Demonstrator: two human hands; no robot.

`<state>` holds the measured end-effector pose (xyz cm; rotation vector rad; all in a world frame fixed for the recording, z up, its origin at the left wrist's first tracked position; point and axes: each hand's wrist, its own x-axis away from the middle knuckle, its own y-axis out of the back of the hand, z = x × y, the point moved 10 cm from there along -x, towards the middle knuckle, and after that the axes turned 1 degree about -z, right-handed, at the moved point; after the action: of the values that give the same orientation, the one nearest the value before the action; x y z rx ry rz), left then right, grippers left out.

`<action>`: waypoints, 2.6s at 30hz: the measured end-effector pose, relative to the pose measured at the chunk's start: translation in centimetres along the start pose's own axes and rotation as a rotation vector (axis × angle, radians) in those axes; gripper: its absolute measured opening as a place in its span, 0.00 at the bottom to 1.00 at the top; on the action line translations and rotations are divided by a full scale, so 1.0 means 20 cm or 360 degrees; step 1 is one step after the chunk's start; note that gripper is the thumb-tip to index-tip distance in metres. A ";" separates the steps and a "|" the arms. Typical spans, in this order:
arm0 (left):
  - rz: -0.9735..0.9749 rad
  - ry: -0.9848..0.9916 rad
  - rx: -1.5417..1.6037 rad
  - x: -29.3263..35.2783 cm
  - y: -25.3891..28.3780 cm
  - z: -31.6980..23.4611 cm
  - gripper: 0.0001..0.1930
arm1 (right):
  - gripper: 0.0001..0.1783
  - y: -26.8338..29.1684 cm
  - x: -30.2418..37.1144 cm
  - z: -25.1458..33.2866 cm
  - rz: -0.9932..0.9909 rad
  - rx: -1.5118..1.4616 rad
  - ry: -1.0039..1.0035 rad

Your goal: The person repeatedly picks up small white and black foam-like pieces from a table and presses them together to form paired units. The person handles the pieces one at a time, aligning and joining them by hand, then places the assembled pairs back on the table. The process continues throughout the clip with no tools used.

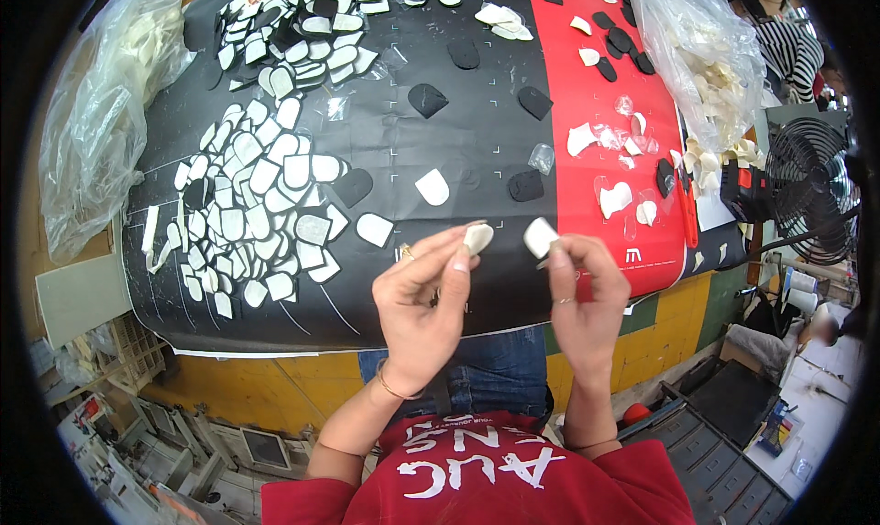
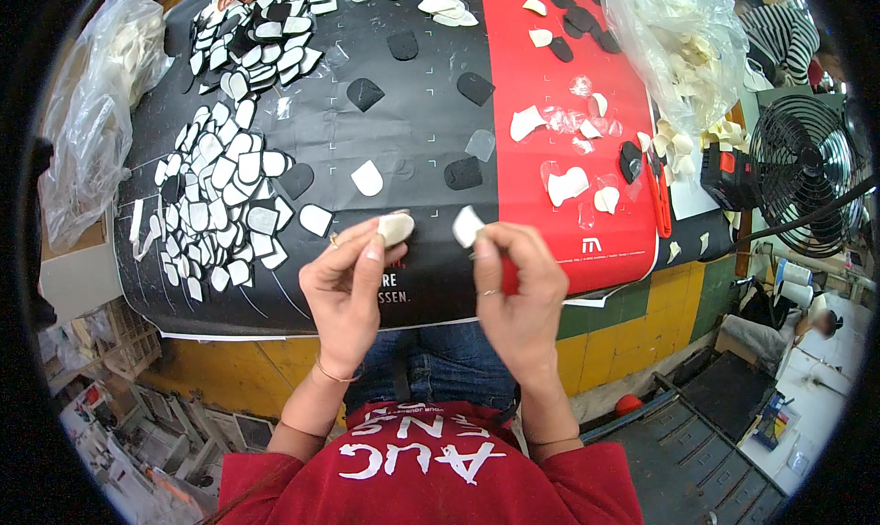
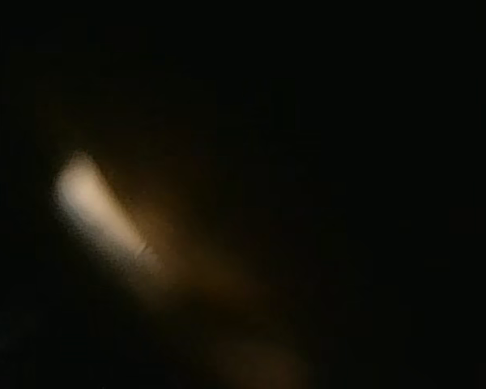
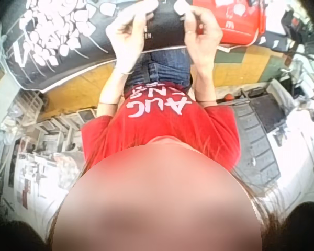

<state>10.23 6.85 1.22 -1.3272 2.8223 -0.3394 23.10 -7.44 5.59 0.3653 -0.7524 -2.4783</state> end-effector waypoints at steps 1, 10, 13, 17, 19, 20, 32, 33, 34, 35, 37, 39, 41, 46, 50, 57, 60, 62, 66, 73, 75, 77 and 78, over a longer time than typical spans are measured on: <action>0.0000 0.0003 0.0026 -0.01 0.01 0.00 0.11 | 0.06 0.04 -0.02 -0.03 -0.0097 0.0110 -0.0056; 0.0117 0.0004 0.0008 0.04 -0.09 0.00 0.10 | 0.08 -0.08 0.04 0.12 0.0153 -0.0059 0.0205; 0.0121 -0.0113 -0.0128 0.03 -0.09 -0.02 0.10 | 0.08 -0.09 0.04 0.15 0.0183 0.0036 0.0276; 0.0103 -0.0208 -0.0344 0.02 -0.07 -0.05 0.09 | 0.10 -0.12 0.04 0.18 0.0258 0.0153 0.0356; 0.0087 -0.0248 -0.0392 0.02 -0.06 -0.07 0.09 | 0.10 -0.13 0.04 0.19 0.0245 0.0136 0.0370; 0.0084 -0.0277 -0.0412 0.01 -0.06 -0.08 0.09 | 0.10 -0.13 0.04 0.19 0.0250 0.0131 0.0364; 0.0054 -0.0221 -0.0434 0.00 -0.03 -0.06 0.08 | 0.08 -0.16 0.02 0.18 0.0326 0.0124 0.0328; 0.0051 -0.0164 -0.0394 0.01 -0.02 -0.04 0.08 | 0.08 -0.16 0.02 0.17 0.0350 0.0103 0.0299; 0.0034 -0.0131 -0.0291 0.01 -0.02 -0.04 0.08 | 0.07 -0.17 0.01 0.16 0.0388 0.0093 0.0260; 0.0012 -0.0104 -0.0194 0.00 -0.01 -0.03 0.07 | 0.07 -0.16 0.00 0.14 0.0354 0.0024 0.0219; -0.0037 -0.0066 -0.0031 0.00 0.02 -0.03 0.07 | 0.07 -0.15 -0.03 0.10 0.0314 -0.0096 0.0120; -0.0110 -0.0096 0.0012 -0.02 0.08 -0.04 0.07 | 0.07 -0.12 -0.06 0.11 0.0146 0.0079 0.0196; -0.0124 -0.0132 -0.0017 -0.03 0.09 -0.06 0.07 | 0.07 -0.10 -0.08 0.11 0.0037 0.0247 0.0169; -0.0136 -0.0212 -0.0106 -0.03 0.09 -0.08 0.07 | 0.10 -0.10 -0.06 0.15 -0.0037 0.0111 0.0097; -0.0090 -0.0197 -0.0141 -0.01 0.05 -0.08 0.07 | 0.10 -0.12 -0.05 0.21 0.0027 -0.0069 0.0206; -0.0104 -0.0436 -0.0542 0.01 0.03 -0.16 0.10 | 0.07 -0.20 -0.01 0.26 0.0245 -0.0047 0.0312; -0.0087 -0.0483 -0.0584 0.01 0.02 -0.17 0.10 | 0.08 -0.21 0.00 0.27 0.0284 0.0088 0.0372; -0.0079 -0.0519 -0.0623 0.01 0.01 -0.18 0.10 | 0.08 -0.21 0.00 0.27 0.0269 0.0113 0.0401; -0.0067 -0.0492 -0.0671 0.01 0.00 -0.19 0.10 | 0.07 -0.20 -0.01 0.28 0.0222 0.0185 0.0459; -0.0044 -0.0557 -0.0705 -0.01 -0.01 -0.19 0.09 | 0.07 -0.21 -0.02 0.27 0.0260 0.0259 0.0451; -0.0063 -0.0497 -0.0656 -0.01 -0.01 -0.17 0.09 | 0.06 -0.21 -0.03 0.27 0.0224 0.0261 0.0462; -0.0075 -0.0363 -0.0551 -0.03 0.01 -0.14 0.08 | 0.06 -0.21 -0.05 0.26 0.0215 0.0222 0.0462; -0.0087 -0.0293 -0.0504 -0.04 0.03 -0.12 0.08 | 0.05 -0.21 -0.07 0.26 0.0207 0.0202 0.0468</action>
<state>10.12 8.27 3.42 -1.4020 2.7687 0.2301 20.49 -1.42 7.50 0.6876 -0.7835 -2.1974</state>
